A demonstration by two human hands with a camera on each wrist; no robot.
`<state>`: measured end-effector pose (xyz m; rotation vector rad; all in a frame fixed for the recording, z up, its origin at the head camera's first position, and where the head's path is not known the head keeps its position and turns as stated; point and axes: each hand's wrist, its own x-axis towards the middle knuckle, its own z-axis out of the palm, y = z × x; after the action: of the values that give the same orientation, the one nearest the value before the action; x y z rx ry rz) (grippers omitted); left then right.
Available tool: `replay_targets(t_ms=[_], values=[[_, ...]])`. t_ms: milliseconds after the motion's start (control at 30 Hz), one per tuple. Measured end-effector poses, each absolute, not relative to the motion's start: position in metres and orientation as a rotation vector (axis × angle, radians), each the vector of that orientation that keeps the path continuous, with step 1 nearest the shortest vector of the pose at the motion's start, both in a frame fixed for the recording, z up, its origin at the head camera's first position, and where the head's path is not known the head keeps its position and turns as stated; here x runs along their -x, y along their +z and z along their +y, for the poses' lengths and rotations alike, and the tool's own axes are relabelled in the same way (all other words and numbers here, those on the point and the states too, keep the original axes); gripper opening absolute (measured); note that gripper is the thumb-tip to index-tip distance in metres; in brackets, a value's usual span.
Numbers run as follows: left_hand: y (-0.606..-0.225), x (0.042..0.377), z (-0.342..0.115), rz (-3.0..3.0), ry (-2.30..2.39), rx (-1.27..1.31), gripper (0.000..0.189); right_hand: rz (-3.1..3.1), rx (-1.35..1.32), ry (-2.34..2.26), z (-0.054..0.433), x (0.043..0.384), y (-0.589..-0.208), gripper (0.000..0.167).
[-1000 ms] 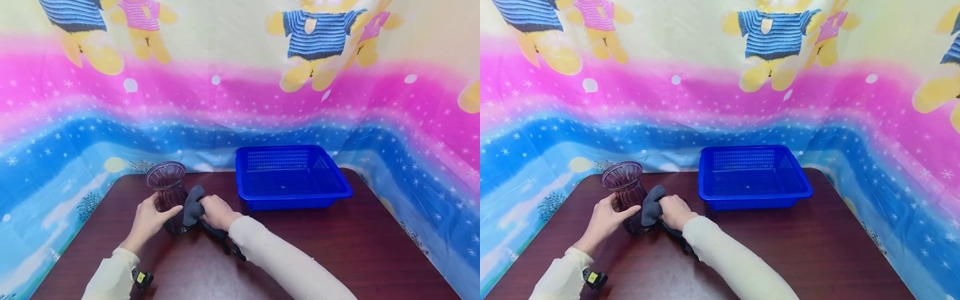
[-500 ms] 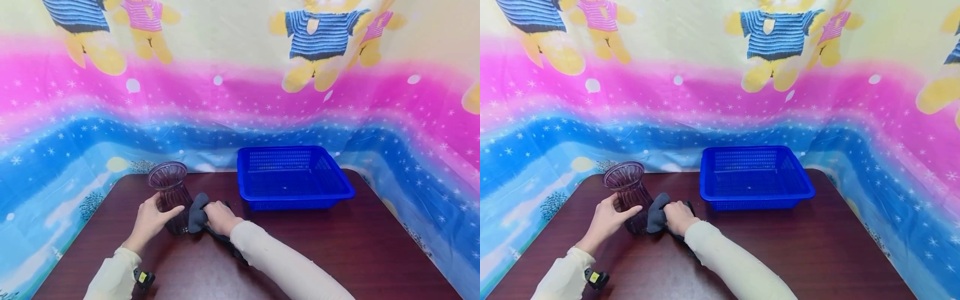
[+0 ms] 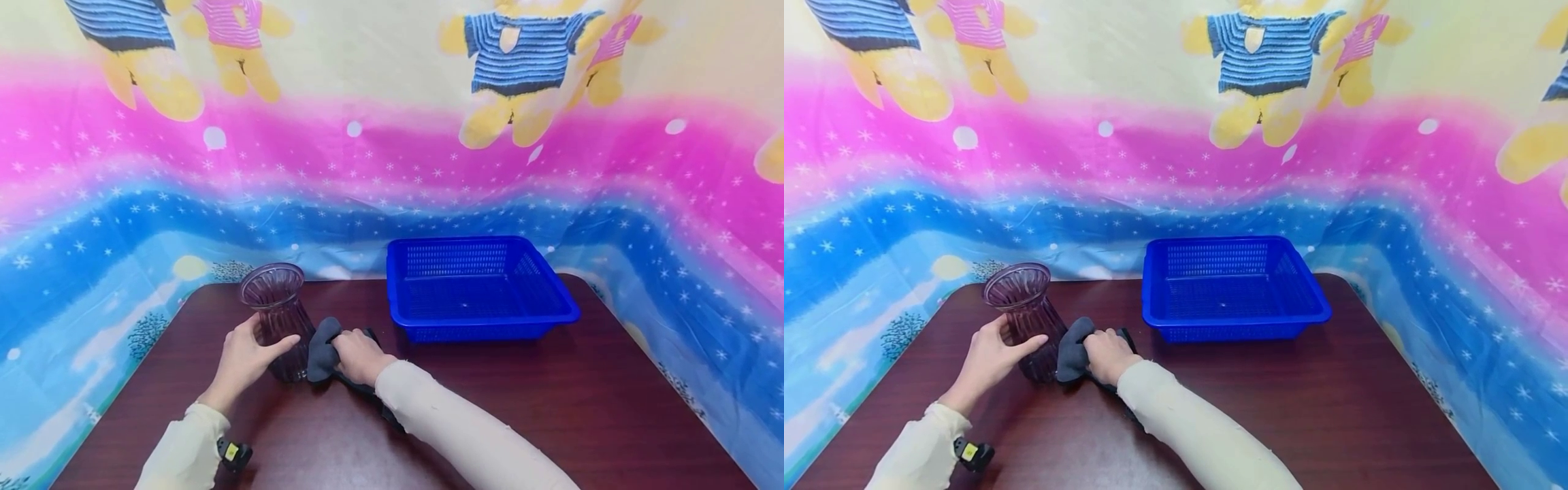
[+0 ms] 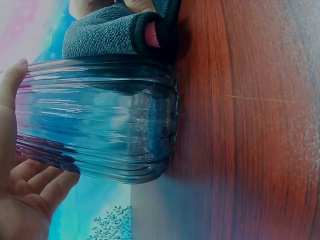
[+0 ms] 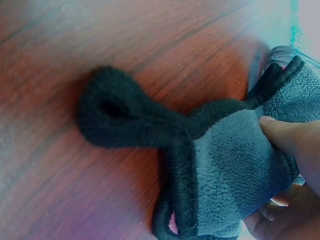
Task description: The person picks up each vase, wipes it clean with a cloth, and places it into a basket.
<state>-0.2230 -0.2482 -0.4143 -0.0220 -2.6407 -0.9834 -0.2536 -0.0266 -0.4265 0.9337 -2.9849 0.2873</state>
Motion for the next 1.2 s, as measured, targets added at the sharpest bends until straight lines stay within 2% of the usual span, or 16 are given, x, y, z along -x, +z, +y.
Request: replay_targets(t_ms=[567,1200], values=[[-0.413,0.221,-0.248,-2.649,-0.997,0.024,0.075,-2.964,-0.974,0.342,-0.026,0.255,-0.420,0.008],[-0.415,0.222,-0.249,-2.640,-1.003,0.034,0.071,-2.892,-1.026,0.454,-0.030,0.259,-0.380,0.006]])
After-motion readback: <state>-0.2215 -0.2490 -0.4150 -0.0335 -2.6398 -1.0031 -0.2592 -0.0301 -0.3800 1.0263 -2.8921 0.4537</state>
